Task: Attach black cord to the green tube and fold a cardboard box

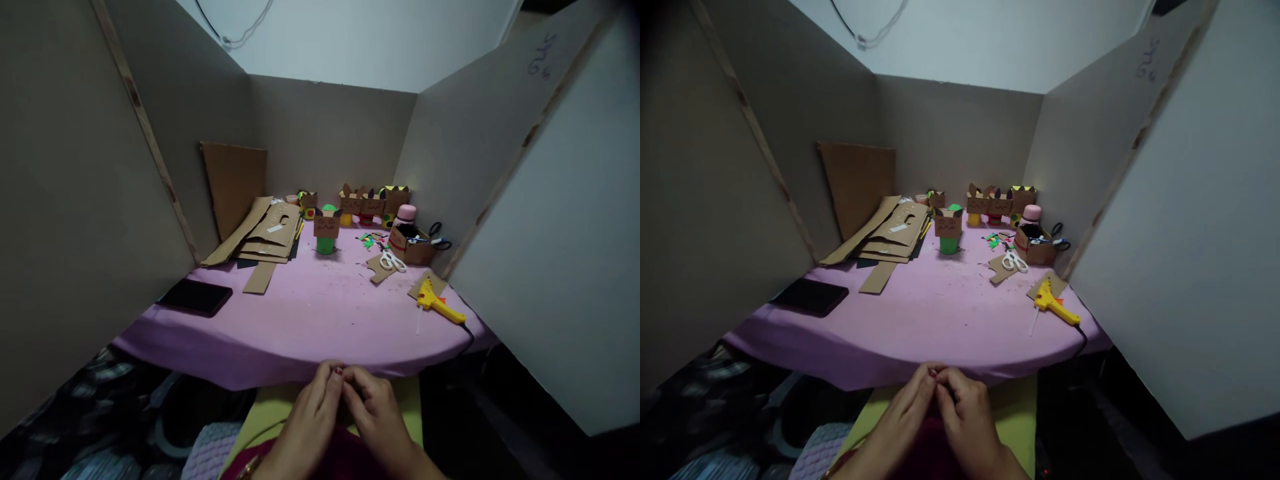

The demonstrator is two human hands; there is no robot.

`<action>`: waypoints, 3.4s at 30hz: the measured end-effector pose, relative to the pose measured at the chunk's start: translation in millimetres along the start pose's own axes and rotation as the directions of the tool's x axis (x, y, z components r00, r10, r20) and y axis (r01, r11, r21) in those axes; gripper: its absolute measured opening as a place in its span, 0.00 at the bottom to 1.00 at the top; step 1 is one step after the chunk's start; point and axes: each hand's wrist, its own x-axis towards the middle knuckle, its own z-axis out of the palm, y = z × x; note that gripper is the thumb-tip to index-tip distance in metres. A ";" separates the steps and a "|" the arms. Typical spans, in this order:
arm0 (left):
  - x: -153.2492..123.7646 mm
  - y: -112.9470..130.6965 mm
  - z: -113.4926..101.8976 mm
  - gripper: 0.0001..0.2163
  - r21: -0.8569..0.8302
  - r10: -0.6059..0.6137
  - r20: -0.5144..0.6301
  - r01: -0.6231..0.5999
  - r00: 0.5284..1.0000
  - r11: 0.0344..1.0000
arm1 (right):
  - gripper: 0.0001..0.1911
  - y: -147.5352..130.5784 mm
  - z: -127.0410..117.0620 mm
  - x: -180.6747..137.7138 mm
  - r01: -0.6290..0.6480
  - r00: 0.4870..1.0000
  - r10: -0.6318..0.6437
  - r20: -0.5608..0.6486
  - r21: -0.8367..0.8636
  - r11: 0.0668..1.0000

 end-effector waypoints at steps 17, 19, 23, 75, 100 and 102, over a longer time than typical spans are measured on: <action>7.1 -11.6 -6.4 0.09 -0.189 -0.027 0.198 0.066 0.980 0.980 | 0.15 14.0 -4.3 0.2 -0.249 0.968 0.232 0.094 0.445 0.860; 8.2 -14.6 -7.0 0.10 -0.231 -0.032 0.147 0.066 0.989 0.971 | 0.14 14.2 -4.0 -0.9 -0.256 0.966 0.221 0.132 0.430 0.866; 8.1 -17.4 -7.9 0.11 -0.267 -0.057 0.095 0.081 0.994 0.960 | 0.15 10.8 -2.0 -4.1 -0.241 0.970 0.215 0.112 0.352 0.905; 4.3 -20.9 8.8 0.13 -0.595 -0.318 0.004 0.258 0.948 0.761 | 0.18 13.0 -0.8 -15.8 -0.236 0.969 0.242 0.054 0.503 0.832; 2.2 -19.9 12.5 0.13 -0.631 -0.371 0.091 0.341 0.924 0.697 | 0.14 3.7 7.3 -9.6 -0.184 0.934 0.355 0.046 0.912 0.366; 2.0 -21.4 13.0 0.14 -0.636 -0.383 0.087 0.347 0.920 0.690 | 0.14 4.6 7.2 -10.5 -0.186 0.939 0.342 0.042 0.896 0.402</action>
